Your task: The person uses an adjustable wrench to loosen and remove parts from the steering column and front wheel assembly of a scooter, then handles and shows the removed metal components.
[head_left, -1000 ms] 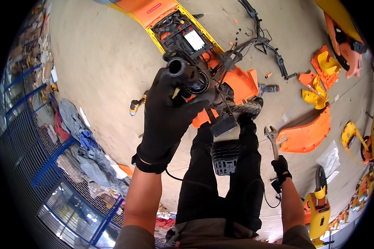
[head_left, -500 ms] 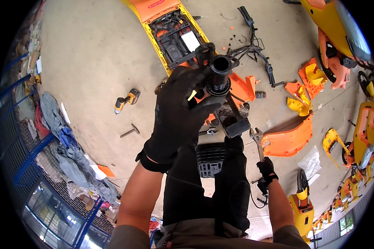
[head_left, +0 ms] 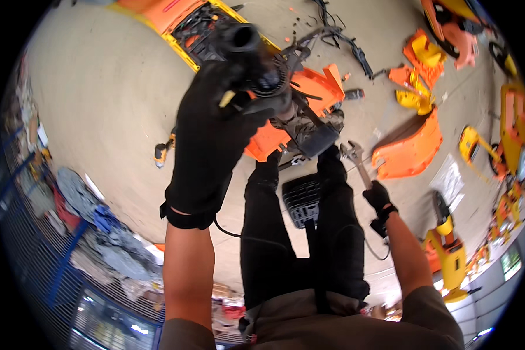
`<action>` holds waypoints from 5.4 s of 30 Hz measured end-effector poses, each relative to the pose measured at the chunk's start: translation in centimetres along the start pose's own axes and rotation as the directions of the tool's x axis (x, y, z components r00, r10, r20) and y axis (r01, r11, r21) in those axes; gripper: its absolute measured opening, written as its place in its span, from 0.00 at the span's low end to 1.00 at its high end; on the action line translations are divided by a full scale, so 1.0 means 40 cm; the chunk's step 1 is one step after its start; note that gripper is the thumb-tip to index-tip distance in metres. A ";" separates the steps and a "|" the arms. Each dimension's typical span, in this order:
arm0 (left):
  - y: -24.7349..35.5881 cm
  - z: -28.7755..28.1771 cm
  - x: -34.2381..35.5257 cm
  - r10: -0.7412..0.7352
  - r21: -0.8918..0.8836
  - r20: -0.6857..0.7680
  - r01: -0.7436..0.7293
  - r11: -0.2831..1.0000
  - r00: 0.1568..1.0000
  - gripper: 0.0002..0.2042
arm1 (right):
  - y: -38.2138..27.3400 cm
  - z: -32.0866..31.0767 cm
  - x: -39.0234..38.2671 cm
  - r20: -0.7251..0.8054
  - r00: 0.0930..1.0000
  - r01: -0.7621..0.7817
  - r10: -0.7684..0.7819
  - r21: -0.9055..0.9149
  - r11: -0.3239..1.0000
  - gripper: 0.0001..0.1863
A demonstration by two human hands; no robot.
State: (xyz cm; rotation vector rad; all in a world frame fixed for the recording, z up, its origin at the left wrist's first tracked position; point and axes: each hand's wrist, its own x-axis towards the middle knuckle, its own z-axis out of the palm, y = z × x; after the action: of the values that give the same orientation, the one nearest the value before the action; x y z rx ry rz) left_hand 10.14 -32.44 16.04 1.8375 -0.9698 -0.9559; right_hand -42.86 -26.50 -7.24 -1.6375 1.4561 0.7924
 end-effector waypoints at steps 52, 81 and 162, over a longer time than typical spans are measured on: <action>0.040 0.048 -0.004 -0.041 0.122 -0.068 0.049 0.991 0.997 0.17 | 0.166 0.164 0.109 -0.022 0.987 -0.152 0.158 0.173 0.973 0.16; -0.060 -0.074 -0.103 -0.301 -0.821 0.157 0.294 0.489 0.941 0.32 | -0.017 0.040 0.077 0.029 0.991 -0.132 0.132 -0.001 0.991 0.19; -1.570 0.151 -0.341 -0.302 -0.116 -0.146 0.286 0.951 0.942 0.19 | -0.367 -0.036 -0.131 0.017 0.982 -0.173 0.189 -0.333 0.927 0.23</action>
State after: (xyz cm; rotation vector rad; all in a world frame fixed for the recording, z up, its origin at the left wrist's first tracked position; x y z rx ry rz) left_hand 14.86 0.21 -39.45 1.9806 -0.5506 -0.9918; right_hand -29.18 -24.72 0.17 -1.7275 1.5164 1.2298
